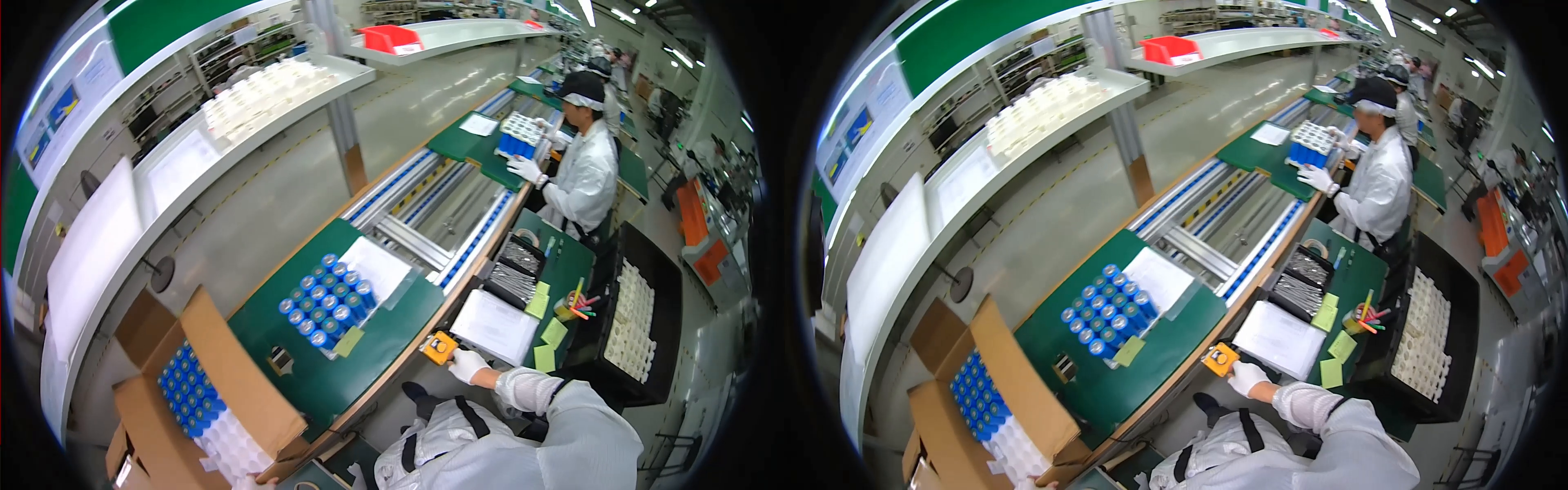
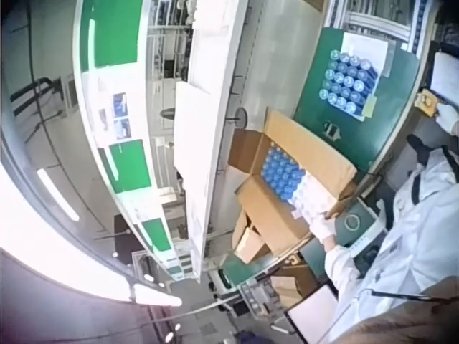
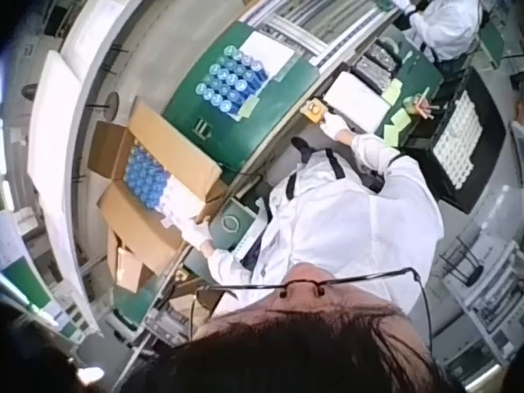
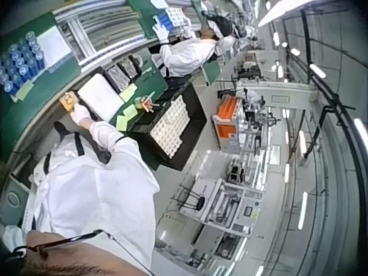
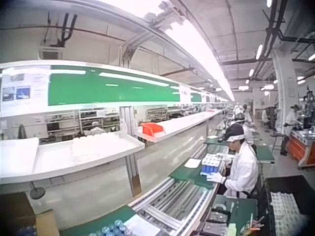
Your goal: The person peels a label from a roll, places it on a tray, and transfers batteries from a box into the tray. They then scan each battery in the tray with a handheld scanner before returning to the label roll.
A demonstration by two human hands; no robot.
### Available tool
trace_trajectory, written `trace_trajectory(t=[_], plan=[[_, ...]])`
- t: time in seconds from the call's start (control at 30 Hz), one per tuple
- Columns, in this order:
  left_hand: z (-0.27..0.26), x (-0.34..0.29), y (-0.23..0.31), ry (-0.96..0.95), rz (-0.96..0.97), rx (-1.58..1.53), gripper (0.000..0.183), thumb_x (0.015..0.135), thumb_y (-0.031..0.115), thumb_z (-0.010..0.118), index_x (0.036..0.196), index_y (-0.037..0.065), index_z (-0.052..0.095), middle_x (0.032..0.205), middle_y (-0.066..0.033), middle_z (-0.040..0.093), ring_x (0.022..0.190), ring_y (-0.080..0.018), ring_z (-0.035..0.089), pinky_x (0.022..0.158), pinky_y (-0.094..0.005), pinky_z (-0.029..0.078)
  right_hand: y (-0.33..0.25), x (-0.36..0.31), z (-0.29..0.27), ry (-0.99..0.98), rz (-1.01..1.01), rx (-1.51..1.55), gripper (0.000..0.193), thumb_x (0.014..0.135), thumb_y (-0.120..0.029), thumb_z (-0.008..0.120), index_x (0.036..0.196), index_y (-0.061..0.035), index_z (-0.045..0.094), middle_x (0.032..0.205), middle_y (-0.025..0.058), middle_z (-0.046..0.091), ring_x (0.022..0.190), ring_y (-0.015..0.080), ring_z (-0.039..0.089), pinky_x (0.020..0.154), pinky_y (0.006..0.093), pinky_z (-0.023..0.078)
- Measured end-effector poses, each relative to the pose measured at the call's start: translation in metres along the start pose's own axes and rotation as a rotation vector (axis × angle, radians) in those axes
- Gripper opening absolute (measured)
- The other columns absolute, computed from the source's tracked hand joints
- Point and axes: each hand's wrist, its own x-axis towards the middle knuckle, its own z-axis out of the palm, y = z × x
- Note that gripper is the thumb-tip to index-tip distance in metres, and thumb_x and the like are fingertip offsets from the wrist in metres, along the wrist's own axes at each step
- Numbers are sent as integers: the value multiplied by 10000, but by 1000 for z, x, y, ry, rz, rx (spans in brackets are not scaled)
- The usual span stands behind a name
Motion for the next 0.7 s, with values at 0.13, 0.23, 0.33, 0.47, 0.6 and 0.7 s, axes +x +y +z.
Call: trace_trajectory(t=[0.13,0.23,0.33,0.47,0.6,0.7], plan=[[29,9,-27,235,356,25,396,695,404,811,906,75,747,861,-208,698,791,-379,671,725,-459,535,-23,-16,29,-89,-248,-29,255,860,-268,596,1013,-74,658,953,183,695,929,349,667,843,433,523],[64,8,-33,137,58,-237,307,526,211,891,756,92,726,854,-106,679,856,-288,636,855,-408,460,-76,-27,41,-160,-443,-88,209,848,-239,604,973,-85,672,908,152,697,873,337,672,802,407,536],[86,13,-36,328,114,-266,368,412,357,908,661,149,733,694,-68,655,715,-274,619,762,-405,438,-130,-35,47,20,-782,15,112,840,-165,611,878,-85,679,847,140,686,818,337,666,737,419,540],[84,18,-37,301,119,-232,368,470,408,876,699,176,707,645,-53,631,710,-252,616,761,-393,416,-199,-33,72,-101,-769,-53,141,824,-155,632,907,-51,677,882,176,680,827,359,659,759,421,531],[80,16,-37,242,117,-202,362,510,430,861,721,178,710,642,-49,635,704,-252,619,739,-400,417,-228,-20,152,-135,-697,-8,289,805,-134,647,1067,-14,642,995,201,667,928,366,650,844,375,517],[77,17,-32,275,184,-238,393,533,495,835,725,174,714,636,-76,639,669,-283,621,691,-409,423,-246,-17,188,181,-619,647,349,811,-89,644,1148,-31,576,1076,174,623,1021,320,609,916,381,479]])
